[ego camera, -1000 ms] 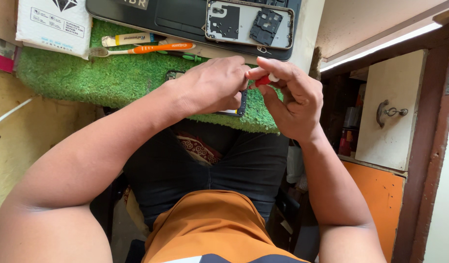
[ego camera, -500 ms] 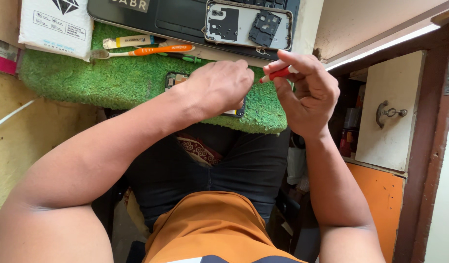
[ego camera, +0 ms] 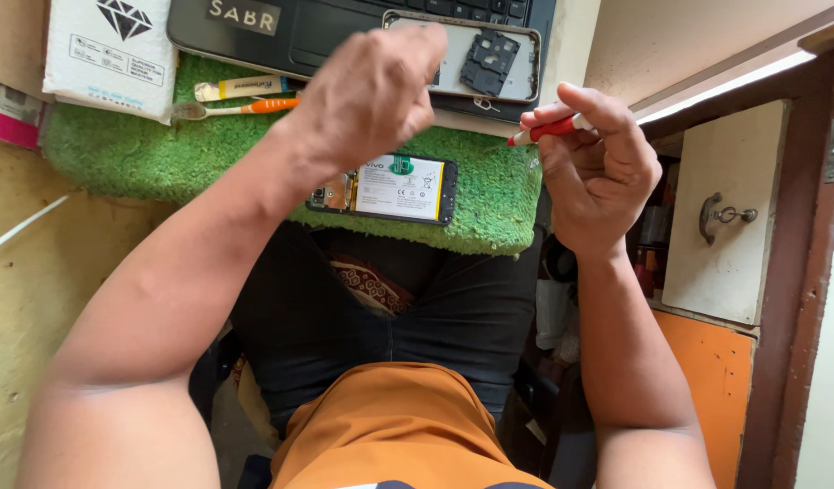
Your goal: The person works on a disassembled Vivo smartphone at a small workbench. They pry at the phone with a red-handled tool, unscrew components with a screwdriver, then hold a small circuit board and clean and scrape it with a brush and a flat blade, working on the board with both hands.
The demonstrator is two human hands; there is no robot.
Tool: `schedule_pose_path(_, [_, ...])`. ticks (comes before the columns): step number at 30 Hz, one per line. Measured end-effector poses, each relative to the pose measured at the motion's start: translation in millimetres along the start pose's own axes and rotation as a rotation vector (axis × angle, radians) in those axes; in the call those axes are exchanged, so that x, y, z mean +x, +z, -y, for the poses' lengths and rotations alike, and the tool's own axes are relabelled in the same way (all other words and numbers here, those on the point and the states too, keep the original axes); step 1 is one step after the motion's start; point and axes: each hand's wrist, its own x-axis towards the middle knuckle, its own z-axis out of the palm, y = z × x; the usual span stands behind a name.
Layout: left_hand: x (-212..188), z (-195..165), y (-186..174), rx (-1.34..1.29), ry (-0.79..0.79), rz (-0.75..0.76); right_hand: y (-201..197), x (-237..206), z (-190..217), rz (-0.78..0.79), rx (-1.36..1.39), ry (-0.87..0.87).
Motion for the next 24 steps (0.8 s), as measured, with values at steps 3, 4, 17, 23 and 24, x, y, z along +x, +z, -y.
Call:
schedule_pose_path(3, [-4.5,17.0,-8.0,0.001,0.033,-0.146,11.9,-0.3,-2.8,0.016,0.019,0.003])
schedule_pose_path(4, [-5.8,21.2,-9.5,-0.02,0.022,-0.158,17.2,-0.1,-4.3,0.018,0.032,-0.001])
schedule_pose_path(17, [-43.6,55.7,-23.4,0.004,-0.015,-0.249,57.2,16.4,-20.1,0.068,0.005,0.014])
schedule_pose_path(23, [-66.1,27.8,-5.9,-0.197,-0.055,-0.187,54.3,20.7,-21.6,0.176,-0.1,0.044])
schedule_pose_path(24, [-71.9,25.2,-2.3,-0.193,-0.054,-0.156,56.0,20.7,-21.7,0.201,-0.15,0.028])
